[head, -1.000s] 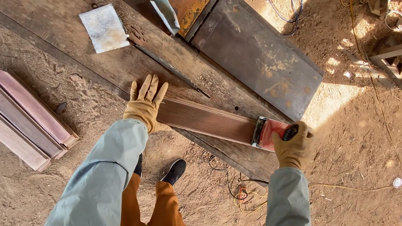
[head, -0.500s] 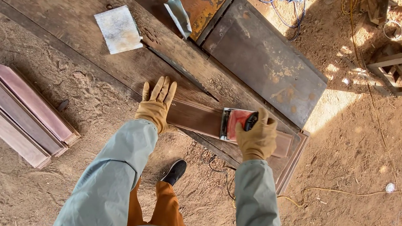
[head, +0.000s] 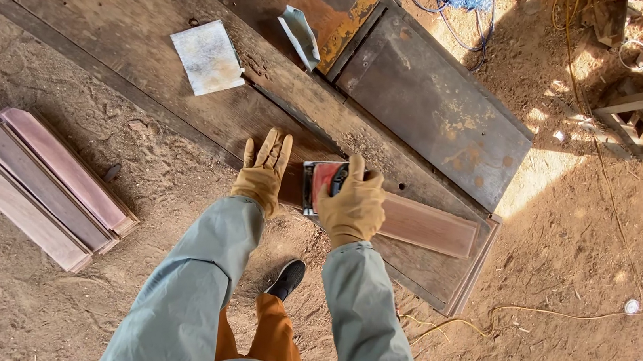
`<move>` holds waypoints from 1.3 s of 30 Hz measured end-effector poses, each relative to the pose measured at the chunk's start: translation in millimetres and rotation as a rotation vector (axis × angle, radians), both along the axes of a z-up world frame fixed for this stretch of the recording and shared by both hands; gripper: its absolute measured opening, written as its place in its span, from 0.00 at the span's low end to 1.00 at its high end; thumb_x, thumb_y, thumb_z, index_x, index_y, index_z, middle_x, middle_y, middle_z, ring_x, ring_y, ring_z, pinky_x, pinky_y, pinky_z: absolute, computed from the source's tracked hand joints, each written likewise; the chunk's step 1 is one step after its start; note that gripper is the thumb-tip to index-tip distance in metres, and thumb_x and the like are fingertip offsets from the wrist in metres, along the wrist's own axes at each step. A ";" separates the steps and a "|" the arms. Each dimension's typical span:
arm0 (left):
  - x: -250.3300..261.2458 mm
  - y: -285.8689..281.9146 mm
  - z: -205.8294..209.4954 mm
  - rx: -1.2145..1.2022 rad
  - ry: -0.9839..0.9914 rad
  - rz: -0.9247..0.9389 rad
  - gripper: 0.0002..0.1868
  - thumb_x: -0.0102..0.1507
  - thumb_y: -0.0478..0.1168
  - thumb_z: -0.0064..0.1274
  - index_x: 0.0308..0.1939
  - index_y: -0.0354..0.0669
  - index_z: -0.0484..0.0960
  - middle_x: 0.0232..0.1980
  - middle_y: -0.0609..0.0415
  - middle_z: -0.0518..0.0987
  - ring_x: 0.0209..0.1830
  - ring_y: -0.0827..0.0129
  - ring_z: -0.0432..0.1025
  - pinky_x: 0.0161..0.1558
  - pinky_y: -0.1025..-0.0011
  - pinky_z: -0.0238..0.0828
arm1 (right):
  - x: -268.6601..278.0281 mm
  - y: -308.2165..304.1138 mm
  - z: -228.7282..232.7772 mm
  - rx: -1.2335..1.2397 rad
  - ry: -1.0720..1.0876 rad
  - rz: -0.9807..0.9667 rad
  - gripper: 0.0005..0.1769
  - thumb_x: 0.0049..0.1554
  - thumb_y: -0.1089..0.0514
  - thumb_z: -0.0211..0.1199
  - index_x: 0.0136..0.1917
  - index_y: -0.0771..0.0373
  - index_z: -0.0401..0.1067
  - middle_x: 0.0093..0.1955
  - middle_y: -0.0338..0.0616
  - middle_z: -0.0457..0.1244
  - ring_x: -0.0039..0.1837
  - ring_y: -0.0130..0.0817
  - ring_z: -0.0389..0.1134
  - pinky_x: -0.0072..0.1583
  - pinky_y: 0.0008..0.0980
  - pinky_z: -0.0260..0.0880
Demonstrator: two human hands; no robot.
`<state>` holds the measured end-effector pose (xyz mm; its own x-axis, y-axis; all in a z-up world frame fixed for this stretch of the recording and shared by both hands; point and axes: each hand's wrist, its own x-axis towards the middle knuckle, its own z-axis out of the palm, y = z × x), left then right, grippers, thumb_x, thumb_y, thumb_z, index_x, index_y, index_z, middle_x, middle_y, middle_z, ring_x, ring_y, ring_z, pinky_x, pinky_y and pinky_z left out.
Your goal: Sand the surface of a wooden plank using a handheld power sander.
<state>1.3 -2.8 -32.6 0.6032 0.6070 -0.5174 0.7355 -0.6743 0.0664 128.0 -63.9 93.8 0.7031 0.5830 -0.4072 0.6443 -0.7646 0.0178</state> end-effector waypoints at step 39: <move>9.0 -5.9 48.1 -0.094 0.056 0.133 0.79 0.45 0.82 0.58 0.81 0.53 0.24 0.84 0.44 0.23 0.84 0.55 0.19 0.76 0.46 0.12 | 304.1 -188.9 -66.1 0.163 -0.300 -0.149 0.39 0.48 0.37 0.75 0.67 0.35 0.59 0.54 0.47 0.58 0.47 0.44 0.67 0.42 0.45 0.74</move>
<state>10.3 -8.7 15.4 0.4891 0.6269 -0.6064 0.8223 -0.5632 0.0810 432.1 -252.8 27.7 0.8594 0.5051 -0.0798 0.5099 -0.8582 0.0591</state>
